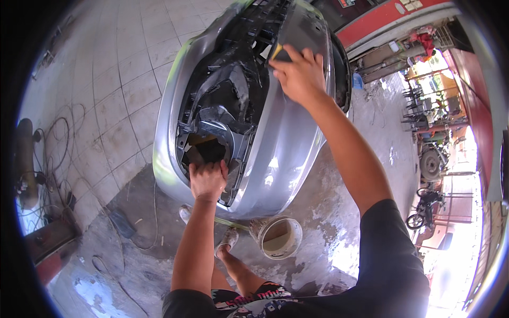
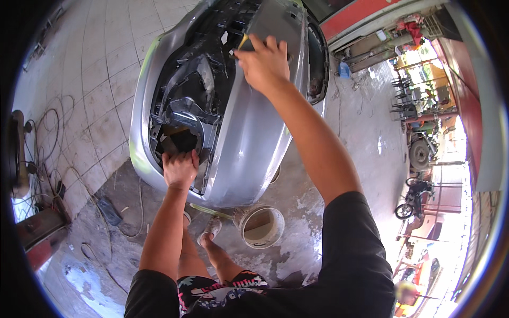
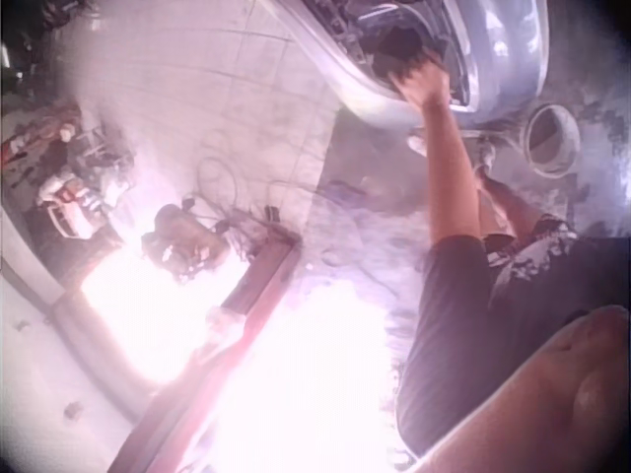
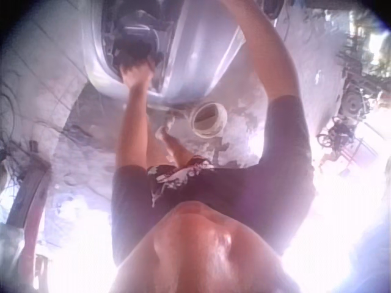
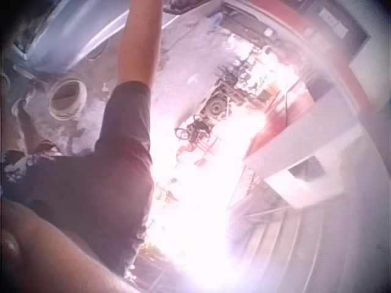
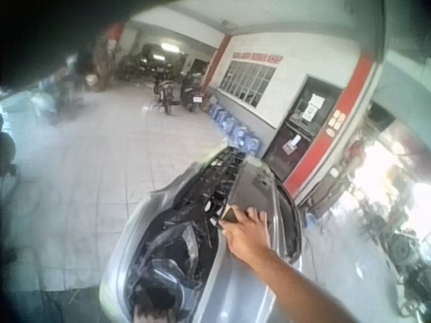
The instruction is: The person sands a silver car bumper with a sanding block, repeatedly dipping the block into a bucket of water. The person works on the front grille area and the curved lower edge of the bumper, smoothing the surface by hand.
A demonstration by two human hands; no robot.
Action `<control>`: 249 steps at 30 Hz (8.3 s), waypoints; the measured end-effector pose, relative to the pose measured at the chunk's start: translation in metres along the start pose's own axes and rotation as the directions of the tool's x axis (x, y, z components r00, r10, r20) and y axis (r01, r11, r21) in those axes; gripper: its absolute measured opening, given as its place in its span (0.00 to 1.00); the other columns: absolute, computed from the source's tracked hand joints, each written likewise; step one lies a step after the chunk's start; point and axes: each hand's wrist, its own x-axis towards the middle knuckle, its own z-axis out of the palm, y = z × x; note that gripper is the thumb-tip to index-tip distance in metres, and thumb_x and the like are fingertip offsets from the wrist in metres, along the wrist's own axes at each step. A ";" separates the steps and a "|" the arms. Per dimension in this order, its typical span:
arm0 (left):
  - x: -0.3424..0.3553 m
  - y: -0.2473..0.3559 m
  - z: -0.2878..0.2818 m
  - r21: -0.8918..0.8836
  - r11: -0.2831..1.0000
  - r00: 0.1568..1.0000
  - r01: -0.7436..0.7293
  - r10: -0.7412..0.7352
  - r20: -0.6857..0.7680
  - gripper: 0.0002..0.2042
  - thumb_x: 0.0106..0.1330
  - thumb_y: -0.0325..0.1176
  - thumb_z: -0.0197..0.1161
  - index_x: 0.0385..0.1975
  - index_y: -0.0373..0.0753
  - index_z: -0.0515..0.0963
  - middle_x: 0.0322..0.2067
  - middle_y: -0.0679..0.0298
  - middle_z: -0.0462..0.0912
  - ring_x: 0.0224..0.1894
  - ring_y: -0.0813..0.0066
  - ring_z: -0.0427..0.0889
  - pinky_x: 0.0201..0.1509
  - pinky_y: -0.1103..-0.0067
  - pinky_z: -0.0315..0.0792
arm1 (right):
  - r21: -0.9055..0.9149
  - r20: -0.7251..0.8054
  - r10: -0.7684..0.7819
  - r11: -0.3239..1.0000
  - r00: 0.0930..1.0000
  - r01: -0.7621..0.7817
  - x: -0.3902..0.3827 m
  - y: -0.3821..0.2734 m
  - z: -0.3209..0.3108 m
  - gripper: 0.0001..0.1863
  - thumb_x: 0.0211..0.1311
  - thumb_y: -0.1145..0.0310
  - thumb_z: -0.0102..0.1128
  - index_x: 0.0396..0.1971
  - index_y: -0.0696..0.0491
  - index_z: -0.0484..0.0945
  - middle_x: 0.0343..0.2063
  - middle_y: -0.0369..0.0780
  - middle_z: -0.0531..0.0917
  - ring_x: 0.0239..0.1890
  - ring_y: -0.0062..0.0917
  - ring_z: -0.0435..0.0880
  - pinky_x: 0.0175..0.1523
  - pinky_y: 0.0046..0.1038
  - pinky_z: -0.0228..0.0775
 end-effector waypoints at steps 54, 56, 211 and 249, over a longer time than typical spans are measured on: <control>-0.004 -0.003 0.001 -0.017 1.000 0.998 -0.001 0.000 -0.058 0.23 0.75 0.41 0.58 0.12 0.45 0.80 0.16 0.61 0.84 0.18 0.60 0.82 0.46 0.67 0.73 | 0.241 -0.092 -0.297 0.919 0.950 0.311 -0.218 -0.140 -0.007 0.20 0.60 0.62 0.72 0.53 0.26 0.88 0.69 0.39 0.78 0.62 0.37 0.81 0.61 0.46 0.67; -0.006 -0.012 -0.001 0.033 0.999 0.999 -0.007 0.009 -0.047 0.23 0.75 0.42 0.58 0.13 0.46 0.80 0.16 0.61 0.83 0.17 0.60 0.82 0.46 0.67 0.73 | 0.242 -0.152 -0.121 0.958 0.981 0.156 -0.160 -0.084 0.025 0.17 0.70 0.58 0.64 0.55 0.22 0.86 0.70 0.37 0.76 0.68 0.37 0.76 0.67 0.49 0.63; 0.036 -0.059 0.007 0.211 0.885 0.684 -0.416 0.152 0.713 0.25 0.74 0.56 0.59 0.41 0.35 0.86 0.36 0.45 0.90 0.40 0.41 0.89 0.44 0.52 0.78 | 0.693 -0.110 0.961 -0.110 -0.255 -0.713 -0.139 -0.119 0.014 0.19 0.57 0.66 0.66 0.48 0.37 0.90 0.62 0.53 0.75 0.59 0.48 0.75 0.57 0.53 0.65; 0.019 -0.016 -0.017 0.239 0.904 0.826 -0.354 0.182 0.534 0.25 0.77 0.50 0.51 0.46 0.31 0.85 0.38 0.40 0.89 0.42 0.33 0.87 0.45 0.49 0.77 | 0.588 0.143 0.723 -0.611 -0.676 -0.530 -0.319 -0.285 0.038 0.13 0.63 0.59 0.70 0.48 0.38 0.90 0.53 0.51 0.79 0.59 0.48 0.75 0.62 0.46 0.66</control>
